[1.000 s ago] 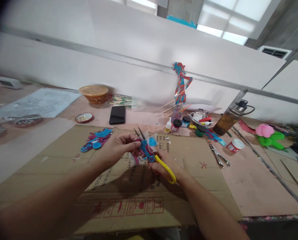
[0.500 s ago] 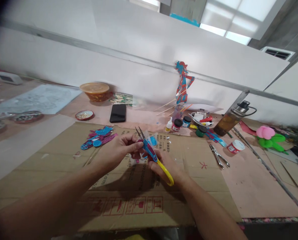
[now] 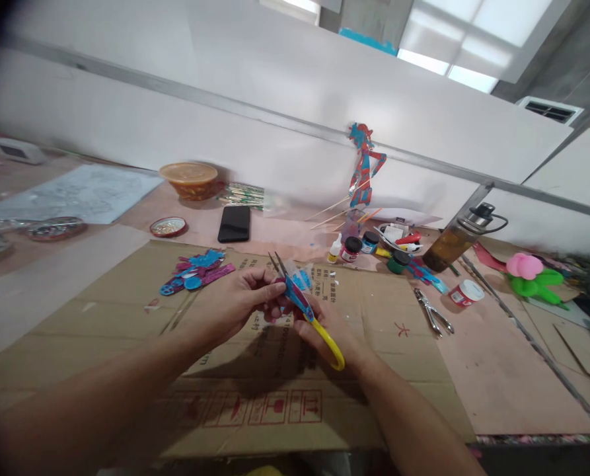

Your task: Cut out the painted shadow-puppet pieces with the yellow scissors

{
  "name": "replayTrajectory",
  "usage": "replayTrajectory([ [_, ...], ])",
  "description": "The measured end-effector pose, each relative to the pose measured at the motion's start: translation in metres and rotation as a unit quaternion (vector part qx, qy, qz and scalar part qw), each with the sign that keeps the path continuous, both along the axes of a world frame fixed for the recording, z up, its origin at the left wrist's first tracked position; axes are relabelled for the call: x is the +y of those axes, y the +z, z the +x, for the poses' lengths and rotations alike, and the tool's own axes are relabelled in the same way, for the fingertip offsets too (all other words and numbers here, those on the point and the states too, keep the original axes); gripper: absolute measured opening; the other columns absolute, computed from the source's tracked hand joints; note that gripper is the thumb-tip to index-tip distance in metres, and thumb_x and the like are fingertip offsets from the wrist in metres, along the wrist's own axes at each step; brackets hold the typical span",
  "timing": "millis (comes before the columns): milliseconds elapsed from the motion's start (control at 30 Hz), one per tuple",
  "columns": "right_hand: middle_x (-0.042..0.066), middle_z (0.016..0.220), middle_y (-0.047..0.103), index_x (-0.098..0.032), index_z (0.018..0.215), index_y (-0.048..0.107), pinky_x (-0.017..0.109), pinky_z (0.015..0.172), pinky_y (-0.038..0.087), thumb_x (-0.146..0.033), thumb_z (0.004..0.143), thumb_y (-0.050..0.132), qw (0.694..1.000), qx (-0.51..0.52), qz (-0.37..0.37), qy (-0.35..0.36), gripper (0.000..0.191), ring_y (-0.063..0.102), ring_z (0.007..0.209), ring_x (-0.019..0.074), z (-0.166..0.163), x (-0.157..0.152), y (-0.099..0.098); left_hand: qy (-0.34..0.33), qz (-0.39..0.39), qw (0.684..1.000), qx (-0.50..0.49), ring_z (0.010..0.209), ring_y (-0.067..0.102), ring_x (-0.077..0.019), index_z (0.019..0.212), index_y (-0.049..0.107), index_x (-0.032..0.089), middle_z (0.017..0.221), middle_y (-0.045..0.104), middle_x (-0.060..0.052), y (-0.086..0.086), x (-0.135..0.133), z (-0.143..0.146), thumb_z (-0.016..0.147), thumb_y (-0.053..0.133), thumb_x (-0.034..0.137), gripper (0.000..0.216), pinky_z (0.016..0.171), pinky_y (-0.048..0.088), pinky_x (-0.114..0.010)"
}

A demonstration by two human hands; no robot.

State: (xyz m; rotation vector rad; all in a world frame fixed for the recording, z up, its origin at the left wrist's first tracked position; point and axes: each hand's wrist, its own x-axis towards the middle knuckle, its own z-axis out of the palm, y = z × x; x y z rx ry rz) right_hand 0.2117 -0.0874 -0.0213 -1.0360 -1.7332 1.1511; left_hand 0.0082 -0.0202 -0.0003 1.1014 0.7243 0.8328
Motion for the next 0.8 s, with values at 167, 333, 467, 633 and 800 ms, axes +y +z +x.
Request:
replayTrajectory([
  [167, -0.003, 0.077, 0.047, -0.027, 0.094, 0.054, 0.032, 0.07, 0.048, -0.037, 0.093, 0.064, 1.0, -0.006, -0.008, -0.026, 0.015, 0.046, 0.071, 0.0186, -0.003, 0.002, -0.003, 0.0, -0.029, 0.999, -0.021, 0.054, 0.069, -0.0133, 0.074, 0.064, 0.021, 0.065, 0.078, -0.002, 0.003, -0.003, 0.003, 0.061, 0.107, 0.057, 0.057, 0.054, 0.052, -0.023],
  [333, -0.002, 0.078, 0.05, -0.027, 0.091, 0.054, 0.032, 0.07, 0.047, -0.038, 0.09, 0.066, 0.999, -0.003, -0.011, -0.03, 0.017, 0.046, 0.071, 0.0186, 0.0, 0.002, -0.007, -0.012, 0.005, 1.0, -0.009, 0.055, 0.07, -0.0145, 0.077, 0.068, 0.021, 0.064, 0.077, -0.002, 0.008, -0.004, 0.002, 0.07, 0.102, 0.065, 0.056, 0.055, 0.053, -0.025],
  [467, 0.0, 0.087, 0.056, -0.026, 0.097, 0.058, 0.033, 0.072, 0.047, -0.041, 0.088, 0.067, 0.998, 0.002, -0.037, -0.042, 0.019, 0.049, 0.076, 0.0191, 0.002, 0.0, -0.009, -0.014, 0.031, 0.999, -0.007, 0.056, 0.071, -0.0157, 0.075, 0.068, 0.021, 0.066, 0.078, -0.001, 0.007, -0.003, 0.001, 0.074, 0.099, 0.067, 0.055, 0.056, 0.054, -0.027],
  [633, 0.0, 0.081, 0.054, -0.026, 0.095, 0.057, 0.03, 0.061, 0.044, -0.044, 0.09, 0.066, 0.995, -0.015, -0.092, -0.031, 0.021, 0.047, 0.07, 0.0184, 0.004, -0.003, -0.01, -0.005, 0.038, 0.999, -0.01, 0.059, 0.073, -0.0168, 0.076, 0.068, 0.022, 0.067, 0.077, -0.001, 0.002, -0.003, 0.002, 0.079, 0.095, 0.066, 0.051, 0.056, 0.052, -0.027],
  [800, 0.0, 0.084, 0.057, -0.026, 0.093, 0.058, 0.03, 0.064, 0.047, -0.043, 0.092, 0.065, 0.998, -0.02, -0.038, -0.041, 0.018, 0.047, 0.071, 0.0176, 0.005, 0.0, -0.016, -0.004, 0.041, 0.999, 0.0, 0.059, 0.071, -0.0162, 0.076, 0.068, 0.023, 0.067, 0.077, -0.001, 0.003, -0.004, 0.002, 0.082, 0.092, 0.063, 0.047, 0.058, 0.052, -0.027],
])
